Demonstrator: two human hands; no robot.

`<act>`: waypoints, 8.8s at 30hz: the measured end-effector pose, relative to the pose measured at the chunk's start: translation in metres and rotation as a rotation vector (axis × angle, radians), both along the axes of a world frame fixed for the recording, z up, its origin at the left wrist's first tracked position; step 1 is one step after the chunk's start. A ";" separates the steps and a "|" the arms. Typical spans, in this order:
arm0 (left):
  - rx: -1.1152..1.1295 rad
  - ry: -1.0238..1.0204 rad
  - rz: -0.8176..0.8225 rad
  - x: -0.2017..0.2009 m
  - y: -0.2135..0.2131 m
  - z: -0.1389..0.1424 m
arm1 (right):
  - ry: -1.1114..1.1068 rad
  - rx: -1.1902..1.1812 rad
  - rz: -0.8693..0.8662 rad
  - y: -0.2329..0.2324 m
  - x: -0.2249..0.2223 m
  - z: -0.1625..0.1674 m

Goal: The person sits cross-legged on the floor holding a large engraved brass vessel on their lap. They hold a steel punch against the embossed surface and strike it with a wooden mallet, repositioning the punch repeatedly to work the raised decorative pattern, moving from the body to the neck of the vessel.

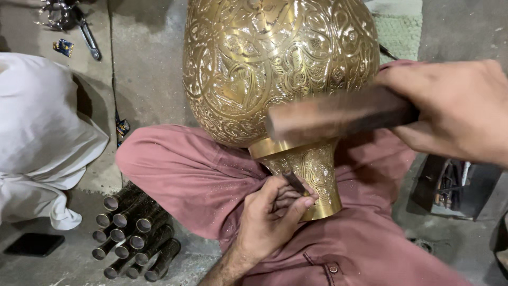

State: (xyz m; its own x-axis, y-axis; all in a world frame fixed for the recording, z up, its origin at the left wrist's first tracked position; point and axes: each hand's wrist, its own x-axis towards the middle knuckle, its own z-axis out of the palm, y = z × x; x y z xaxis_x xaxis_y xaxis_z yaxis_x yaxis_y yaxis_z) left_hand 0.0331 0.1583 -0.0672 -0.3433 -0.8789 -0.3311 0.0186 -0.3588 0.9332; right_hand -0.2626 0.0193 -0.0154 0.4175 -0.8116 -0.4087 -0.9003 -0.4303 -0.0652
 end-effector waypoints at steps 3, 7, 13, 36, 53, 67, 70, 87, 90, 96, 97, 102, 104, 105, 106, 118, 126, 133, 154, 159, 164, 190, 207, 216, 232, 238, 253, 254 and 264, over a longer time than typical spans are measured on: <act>0.015 -0.029 -0.004 -0.001 -0.001 0.000 | 0.111 0.153 0.028 -0.018 0.017 0.016; 0.014 -0.069 -0.010 -0.003 -0.003 0.003 | 0.455 0.378 0.082 -0.036 0.037 0.033; 0.044 -0.097 0.006 -0.006 -0.007 0.010 | 0.497 0.428 0.137 -0.041 0.045 0.040; -0.068 -0.145 0.016 -0.009 -0.006 0.016 | 0.238 0.192 0.086 -0.026 0.011 0.010; -0.064 -0.211 0.017 -0.010 -0.009 0.014 | -0.063 0.361 0.115 -0.036 0.019 0.010; -0.075 -0.174 -0.067 -0.008 -0.015 0.018 | 0.003 0.327 0.076 -0.022 0.010 0.009; -0.033 -0.114 -0.046 -0.009 -0.014 0.017 | 0.095 0.385 0.009 -0.022 0.006 0.005; -0.074 -0.154 -0.073 -0.005 -0.016 0.014 | -0.158 0.320 -0.070 -0.020 0.004 0.013; -0.090 -0.221 -0.067 -0.007 -0.017 0.013 | -0.014 0.346 -0.052 -0.020 0.010 0.020; -0.225 -0.228 -0.158 -0.001 -0.016 0.008 | 0.088 0.450 -0.001 -0.020 0.008 0.016; -0.175 -0.176 -0.108 0.000 -0.017 0.006 | 0.051 0.430 -0.007 -0.018 0.002 0.012; -0.089 -0.044 0.046 0.005 -0.016 0.008 | -0.587 0.253 -0.284 0.002 -0.043 -0.012; -0.079 -0.062 -0.014 0.004 -0.015 0.012 | -0.617 0.195 -0.325 0.009 -0.053 -0.026; -0.073 -0.071 -0.044 0.003 -0.014 0.014 | -0.644 0.160 -0.304 0.012 -0.054 -0.033; -0.064 -0.087 -0.068 0.002 -0.014 0.017 | -0.671 0.125 -0.286 0.015 -0.054 -0.037; -0.039 -0.123 -0.082 -0.005 -0.015 0.016 | 0.150 0.292 -0.060 -0.009 0.000 0.005; -0.047 -0.154 -0.114 -0.001 -0.014 0.010 | 0.292 0.424 0.077 -0.025 0.022 0.023; 0.049 -0.007 -0.009 0.006 -0.016 0.009 | -0.601 0.100 -0.203 0.016 -0.043 -0.031; -0.260 -0.086 -0.409 0.010 -0.046 0.001 | -0.653 0.186 -0.209 0.049 -0.047 -0.036; -0.306 -0.039 -0.413 0.011 -0.045 -0.005 | -0.479 0.192 -0.427 0.049 -0.043 -0.029; -0.326 -0.049 -0.420 0.011 -0.047 -0.004 | -0.252 0.191 -0.275 0.051 -0.051 -0.029; -0.220 -0.180 -0.226 -0.003 -0.040 0.012 | -0.431 0.009 0.002 0.020 -0.034 -0.035; -0.218 -0.275 -0.357 -0.002 -0.047 0.013 | -0.363 0.310 -0.076 0.014 -0.034 -0.040; -0.262 -0.249 -0.339 -0.003 -0.044 0.008 | -0.274 0.307 -0.152 0.013 -0.034 -0.026; -0.325 -0.204 -0.307 0.001 -0.047 0.011 | -0.760 0.391 -0.340 0.012 -0.033 -0.019; -0.217 -0.163 -0.263 -0.001 -0.043 0.010 | -0.462 0.390 -0.317 0.009 -0.028 -0.010; 0.032 -0.010 0.297 -0.022 0.021 0.013 | 0.127 0.245 0.097 -0.007 0.004 -0.001; 0.025 0.016 0.338 -0.025 0.026 0.012 | 0.147 0.258 0.119 -0.009 0.006 -0.001; -0.098 0.101 0.590 -0.045 0.055 0.001 | 0.354 0.167 0.371 -0.029 0.036 0.016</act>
